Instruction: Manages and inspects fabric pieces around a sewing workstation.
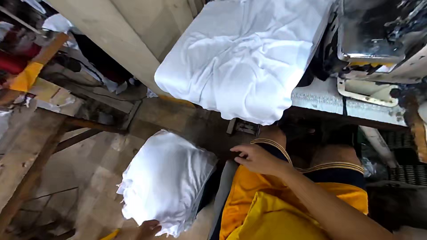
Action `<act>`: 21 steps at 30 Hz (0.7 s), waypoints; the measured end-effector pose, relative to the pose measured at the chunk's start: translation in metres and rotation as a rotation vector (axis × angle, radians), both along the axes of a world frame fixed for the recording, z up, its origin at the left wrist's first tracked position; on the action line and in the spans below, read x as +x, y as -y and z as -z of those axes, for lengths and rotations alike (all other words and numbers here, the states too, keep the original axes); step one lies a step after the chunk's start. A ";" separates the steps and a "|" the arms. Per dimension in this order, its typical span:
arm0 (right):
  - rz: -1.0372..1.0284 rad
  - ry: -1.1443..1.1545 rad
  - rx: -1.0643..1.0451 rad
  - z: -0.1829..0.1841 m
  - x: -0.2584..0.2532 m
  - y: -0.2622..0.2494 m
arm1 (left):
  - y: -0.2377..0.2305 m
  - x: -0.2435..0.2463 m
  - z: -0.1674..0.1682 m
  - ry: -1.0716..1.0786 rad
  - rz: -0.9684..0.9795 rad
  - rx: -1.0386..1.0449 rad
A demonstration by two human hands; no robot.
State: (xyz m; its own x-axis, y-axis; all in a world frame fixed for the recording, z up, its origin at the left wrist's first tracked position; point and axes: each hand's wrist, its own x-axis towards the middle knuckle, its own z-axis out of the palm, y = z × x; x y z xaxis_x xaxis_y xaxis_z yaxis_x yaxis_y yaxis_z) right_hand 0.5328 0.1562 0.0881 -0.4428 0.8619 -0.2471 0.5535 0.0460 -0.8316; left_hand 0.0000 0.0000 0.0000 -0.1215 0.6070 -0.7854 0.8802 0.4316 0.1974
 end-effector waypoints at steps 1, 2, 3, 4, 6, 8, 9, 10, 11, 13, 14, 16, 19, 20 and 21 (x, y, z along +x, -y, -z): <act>0.086 -0.042 0.003 -0.008 0.020 0.007 | -0.014 -0.003 0.020 -0.015 0.087 -0.046; 0.183 -0.071 0.004 -0.014 0.040 0.016 | -0.036 -0.002 0.029 -0.008 0.162 -0.049; 0.285 -0.092 0.012 -0.015 0.059 0.026 | -0.064 0.008 0.026 0.017 0.219 -0.014; 0.375 -0.102 0.017 -0.014 0.075 0.035 | -0.100 0.028 0.010 0.037 0.268 0.045; 0.487 -0.142 0.007 -0.010 0.094 0.049 | -0.177 0.093 -0.042 0.058 0.375 0.265; 0.506 -0.238 -0.011 -0.011 0.098 0.059 | -0.237 0.169 -0.094 0.125 0.522 0.588; 0.491 -0.285 -0.016 -0.014 0.096 0.063 | -0.258 0.211 -0.122 0.186 0.588 0.735; 0.463 -0.326 -0.012 -0.017 0.095 0.067 | -0.271 0.254 -0.148 0.268 0.649 0.874; 0.433 -0.354 -0.005 -0.020 0.095 0.069 | -0.280 0.296 -0.169 0.363 0.714 1.018; 0.400 -0.349 0.013 -0.024 0.100 0.072 | -0.286 0.372 -0.198 0.573 0.838 1.223; 0.406 -0.326 0.026 -0.025 0.104 0.073 | -0.286 0.403 -0.206 0.615 0.905 1.277; 0.448 -0.288 0.056 -0.024 0.114 0.075 | -0.288 0.444 -0.208 0.521 1.050 1.346; 0.521 -0.309 0.108 -0.017 0.128 0.082 | -0.303 0.457 -0.198 0.387 1.124 1.239; 0.533 -0.323 0.099 -0.015 0.132 0.083 | -0.307 0.454 -0.199 0.414 1.115 1.193; 0.535 -0.334 0.070 -0.015 0.134 0.084 | -0.309 0.450 -0.201 0.457 1.108 1.139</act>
